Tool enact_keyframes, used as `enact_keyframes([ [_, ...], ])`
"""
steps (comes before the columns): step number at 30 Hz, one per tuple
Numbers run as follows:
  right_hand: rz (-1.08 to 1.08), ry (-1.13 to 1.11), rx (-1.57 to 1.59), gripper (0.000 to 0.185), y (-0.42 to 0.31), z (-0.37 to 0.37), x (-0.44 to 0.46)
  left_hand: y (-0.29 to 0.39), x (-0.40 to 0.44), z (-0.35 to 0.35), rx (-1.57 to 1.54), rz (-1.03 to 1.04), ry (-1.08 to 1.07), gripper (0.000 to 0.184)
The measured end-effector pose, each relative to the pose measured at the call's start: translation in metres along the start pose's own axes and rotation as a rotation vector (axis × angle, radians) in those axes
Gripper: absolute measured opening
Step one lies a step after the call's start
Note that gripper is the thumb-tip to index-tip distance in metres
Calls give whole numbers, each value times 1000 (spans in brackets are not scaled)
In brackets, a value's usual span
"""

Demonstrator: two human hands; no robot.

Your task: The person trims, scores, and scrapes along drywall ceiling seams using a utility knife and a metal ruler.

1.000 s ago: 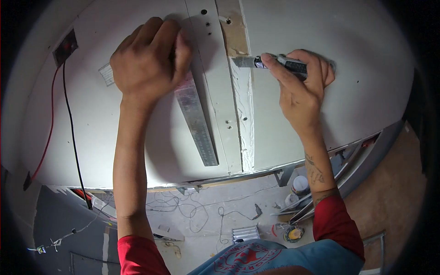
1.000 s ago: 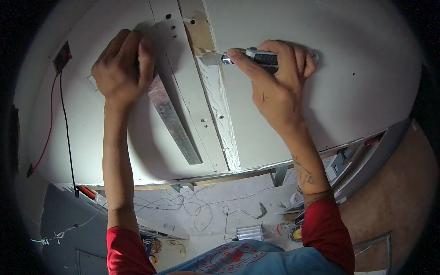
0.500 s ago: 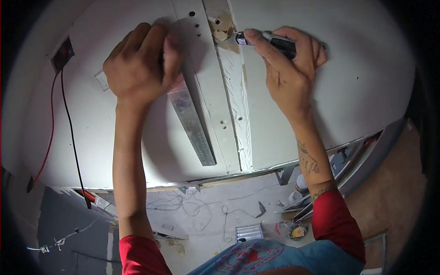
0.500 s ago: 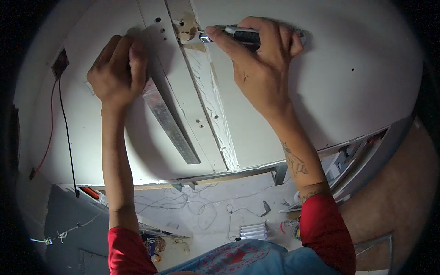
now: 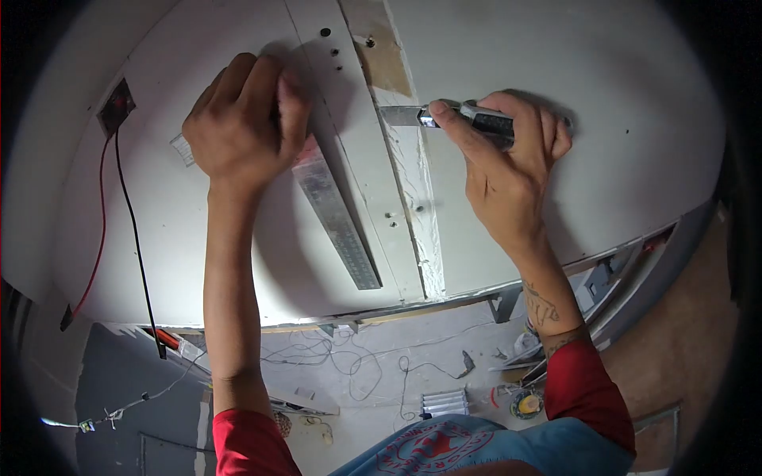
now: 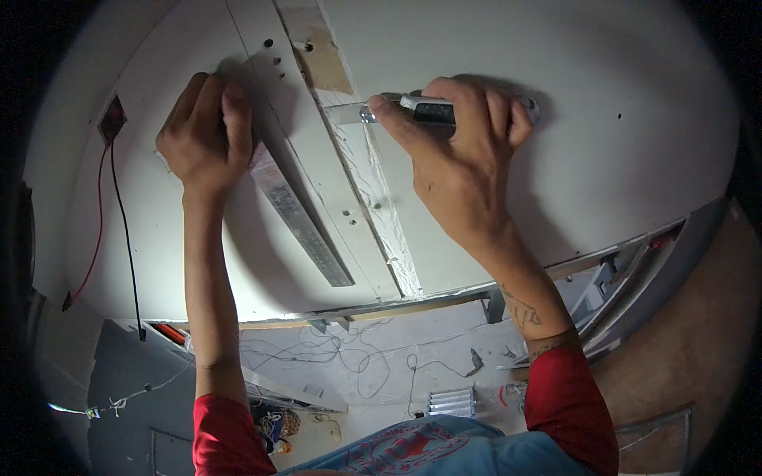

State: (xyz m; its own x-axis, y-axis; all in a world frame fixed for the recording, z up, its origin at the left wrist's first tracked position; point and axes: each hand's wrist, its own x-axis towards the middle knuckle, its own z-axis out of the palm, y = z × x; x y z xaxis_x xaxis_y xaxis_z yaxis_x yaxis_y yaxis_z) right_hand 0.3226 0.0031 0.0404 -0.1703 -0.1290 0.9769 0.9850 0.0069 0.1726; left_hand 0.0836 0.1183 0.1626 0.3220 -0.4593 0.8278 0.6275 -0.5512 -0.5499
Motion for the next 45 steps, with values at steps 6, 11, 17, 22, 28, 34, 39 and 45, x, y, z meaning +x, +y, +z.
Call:
enact_keyframes([
  [6, 11, 34, -23, 49, -4, 6, 5, 0, 1, 1, -13, 4, 7, 13],
  [11, -8, 146, -58, 46, 0, 21, 13, 5, 2, -1, -7, -14, 3, 16],
  [17, 166, 386, -8, 35, 23, 30, 74, -1, -1, 0, -39, -24, -24, 15],
  [22, -53, 385, 36, 40, 34, 26, 51, 3, 2, -6, -74, -20, -2, 11],
  [28, -161, 67, 89, 42, 43, -5, 21, 6, 4, -8, -35, -57, -72, 31],
  [34, -123, -27, 19, 43, 38, -9, 13, 7, 2, -7, -51, -67, -51, 31],
  [39, -109, -2, -17, 46, 36, -5, 14, 4, 0, -6, -45, -51, -42, 31],
  [45, -153, 62, 9, 49, 40, 2, 25, 6, 0, -3, -36, -47, -6, 31],
])
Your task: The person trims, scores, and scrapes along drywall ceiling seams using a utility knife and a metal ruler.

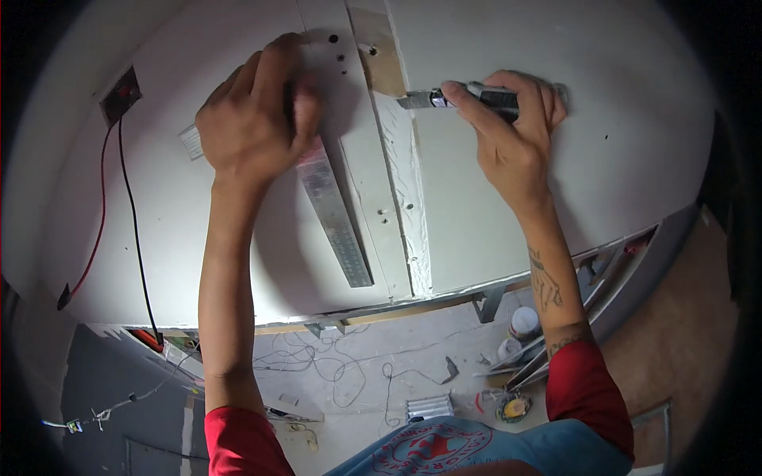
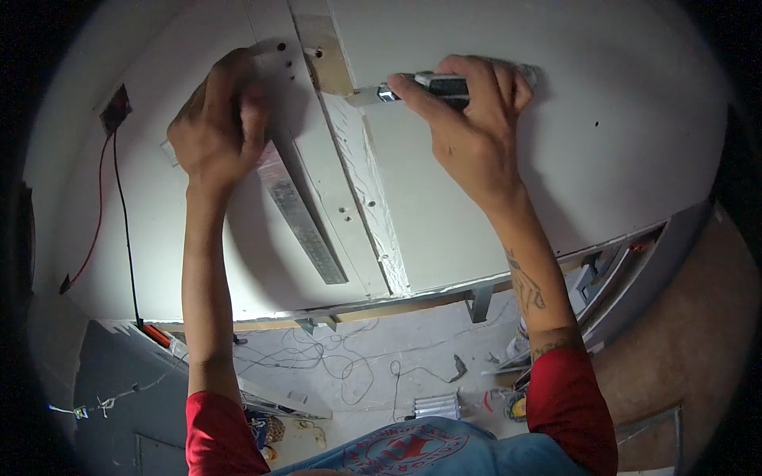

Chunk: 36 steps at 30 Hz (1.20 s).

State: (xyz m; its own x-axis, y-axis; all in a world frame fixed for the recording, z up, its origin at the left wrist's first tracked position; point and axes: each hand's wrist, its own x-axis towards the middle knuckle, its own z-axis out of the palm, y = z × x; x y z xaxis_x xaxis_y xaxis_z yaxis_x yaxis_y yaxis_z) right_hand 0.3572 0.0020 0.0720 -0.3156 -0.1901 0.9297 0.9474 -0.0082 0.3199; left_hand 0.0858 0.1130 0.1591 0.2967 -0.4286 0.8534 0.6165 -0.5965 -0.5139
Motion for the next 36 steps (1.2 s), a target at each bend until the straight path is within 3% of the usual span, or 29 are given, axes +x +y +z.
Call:
enact_keyframes([
  [7, -44, 36, 18, 49, 14, 15, 14, 0, 0, 5, 16, -1, 42, 34],
  [9, 57, 175, -222, 44, 29, 32, 50, 1, 1, 3, 21, -12, 11, 34],
  [11, 134, 274, -71, 33, 38, 48, 109, 0, 3, -2, 38, -23, -6, 33],
  [15, 19, 452, -98, 31, 44, 61, 121, 10, -3, -11, -32, -88, -113, 27],
  [17, 122, 376, -85, 30, 36, 49, 113, 35, 1, -14, -81, -8, -174, 25],
  [21, 99, 372, -69, 31, 38, 43, 105, 83, 3, 4, -7, -60, -234, 29],
  [25, 78, 329, -78, 32, 42, 32, 72, 87, 7, 10, 52, -165, -233, 23],
  [28, -1, 258, -80, 36, 59, 20, 41, 80, 4, 15, -70, -91, -134, 17],
  [36, -73, 121, -59, 41, 49, 11, 13, 93, 1, 8, -98, -231, -216, 12],
])
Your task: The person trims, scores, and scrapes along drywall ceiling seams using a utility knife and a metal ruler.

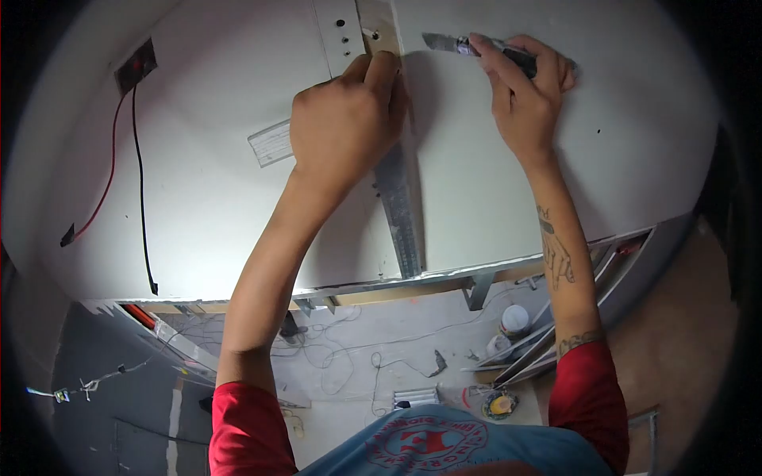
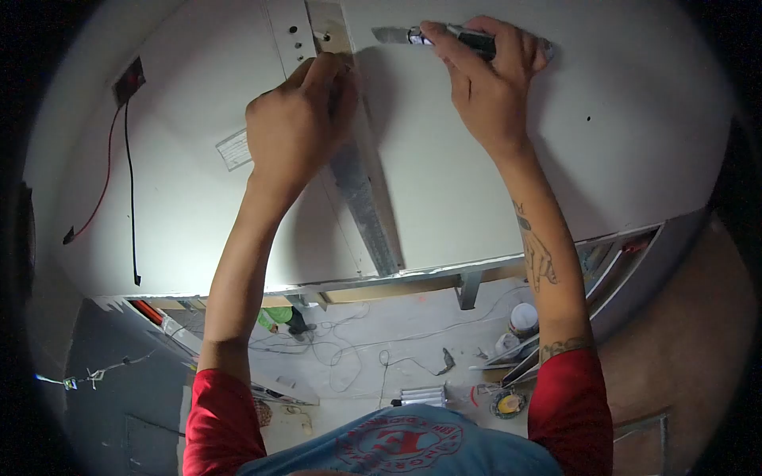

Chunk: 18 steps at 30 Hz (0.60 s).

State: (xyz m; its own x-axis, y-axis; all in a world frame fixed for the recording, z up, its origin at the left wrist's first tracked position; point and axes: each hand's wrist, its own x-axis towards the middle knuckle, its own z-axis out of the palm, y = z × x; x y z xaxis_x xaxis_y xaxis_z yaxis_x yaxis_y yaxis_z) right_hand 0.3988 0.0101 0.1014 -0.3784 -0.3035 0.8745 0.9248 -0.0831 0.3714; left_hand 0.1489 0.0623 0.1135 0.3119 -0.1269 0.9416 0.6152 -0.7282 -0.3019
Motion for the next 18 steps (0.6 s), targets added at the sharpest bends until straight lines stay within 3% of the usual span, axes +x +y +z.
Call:
enact_keyframes([
  [2, 8, -22, 42, 42, -3, -3, -1, -2, -2, 2, 20, -21, -4, 12],
  [7, -9, -118, 85, 41, -14, -13, -7, -32, -7, -17, -217, -143, 261, 9],
  [9, 15, -142, 116, 41, -18, -14, -7, -44, -2, -31, -166, -143, 393, 12],
  [11, 32, -147, 146, 41, -23, -14, -8, -57, 0, -42, 17, -178, 356, 16],
  [12, 55, -152, 174, 40, -27, -15, -8, -62, 0, -46, 80, -293, 228, 17],
  [15, 61, -171, 185, 39, -39, -16, -8, -78, -5, -40, 35, -336, 183, 17],
  [18, 52, -180, 126, 38, -44, -14, -10, -89, -16, -25, 45, -239, 267, 16],
])
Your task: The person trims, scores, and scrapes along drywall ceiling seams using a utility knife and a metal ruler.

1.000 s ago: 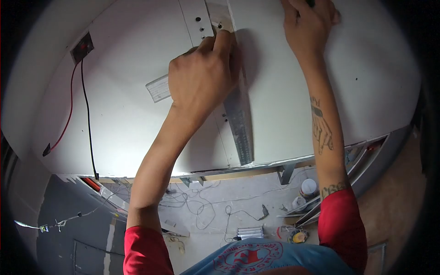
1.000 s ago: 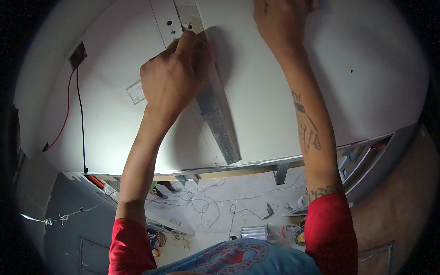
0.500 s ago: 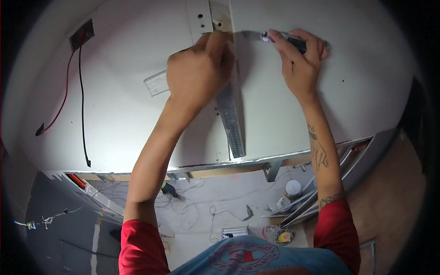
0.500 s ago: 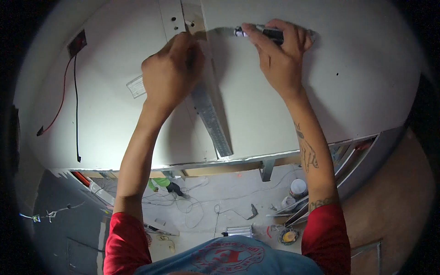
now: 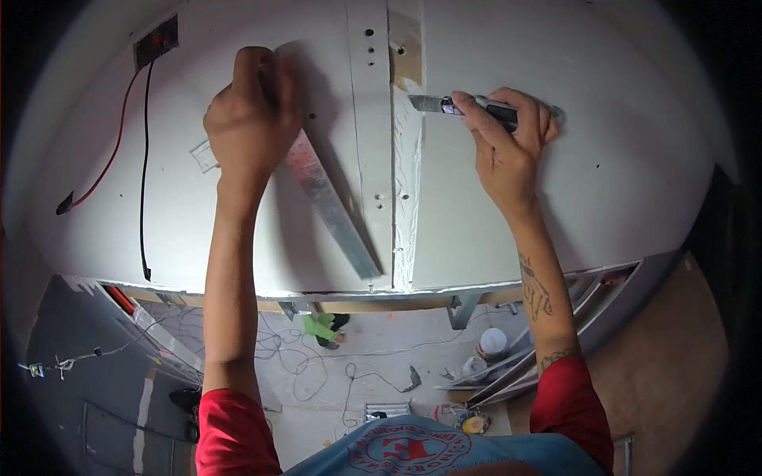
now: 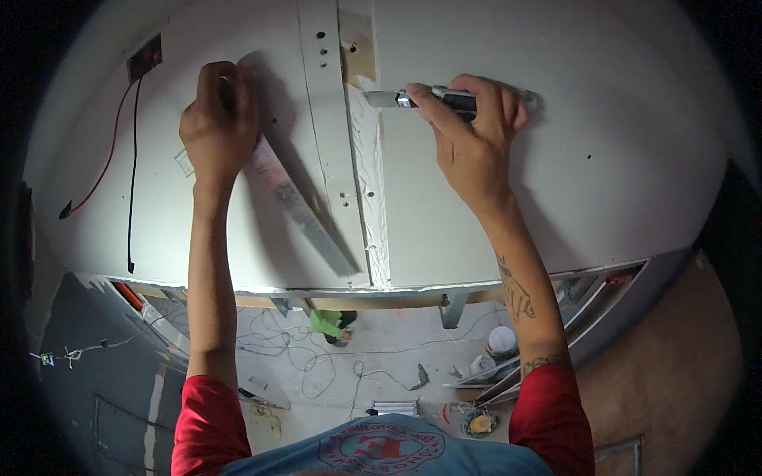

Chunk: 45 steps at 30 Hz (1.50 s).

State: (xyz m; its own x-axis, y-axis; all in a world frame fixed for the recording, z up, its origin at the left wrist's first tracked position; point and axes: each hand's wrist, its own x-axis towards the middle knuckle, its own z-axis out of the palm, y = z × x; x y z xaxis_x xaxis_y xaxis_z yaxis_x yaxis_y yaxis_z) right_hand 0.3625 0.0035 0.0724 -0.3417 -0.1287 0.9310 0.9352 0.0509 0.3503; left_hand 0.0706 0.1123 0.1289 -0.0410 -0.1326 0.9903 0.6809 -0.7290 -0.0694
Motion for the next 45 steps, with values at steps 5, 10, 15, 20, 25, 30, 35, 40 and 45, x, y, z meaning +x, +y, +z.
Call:
enact_keyframes([
  [5, 20, 13, 10, 36, -8, 3, 2, 1, 0, 0, 49, 52, 48, 13],
  [10, 32, 13, -13, 37, -13, 4, 5, 4, -3, -1, -12, 35, 56, 12],
  [15, 34, 185, -35, 37, -5, 27, 32, -4, -2, 5, -14, 99, 111, 12],
  [20, 54, 145, 36, 37, -3, 17, 27, -5, -2, 5, -14, 91, 113, 11],
  [25, 50, -20, -3, 38, -18, 1, 7, -3, -2, 7, -33, 125, 147, 10],
  [30, 57, 15, -16, 39, -20, 4, 4, -6, -1, 6, -49, 135, 141, 9],
  [35, 63, 65, -42, 39, -22, 11, 5, -5, -2, 5, -31, 108, 112, 9],
  [40, 22, 217, -152, 39, -11, 25, 34, -4, -2, 8, -47, 117, 149, 8],
  [45, 102, 205, -55, 30, -12, 30, 62, -6, -1, 5, -59, 103, 112, 7],
])
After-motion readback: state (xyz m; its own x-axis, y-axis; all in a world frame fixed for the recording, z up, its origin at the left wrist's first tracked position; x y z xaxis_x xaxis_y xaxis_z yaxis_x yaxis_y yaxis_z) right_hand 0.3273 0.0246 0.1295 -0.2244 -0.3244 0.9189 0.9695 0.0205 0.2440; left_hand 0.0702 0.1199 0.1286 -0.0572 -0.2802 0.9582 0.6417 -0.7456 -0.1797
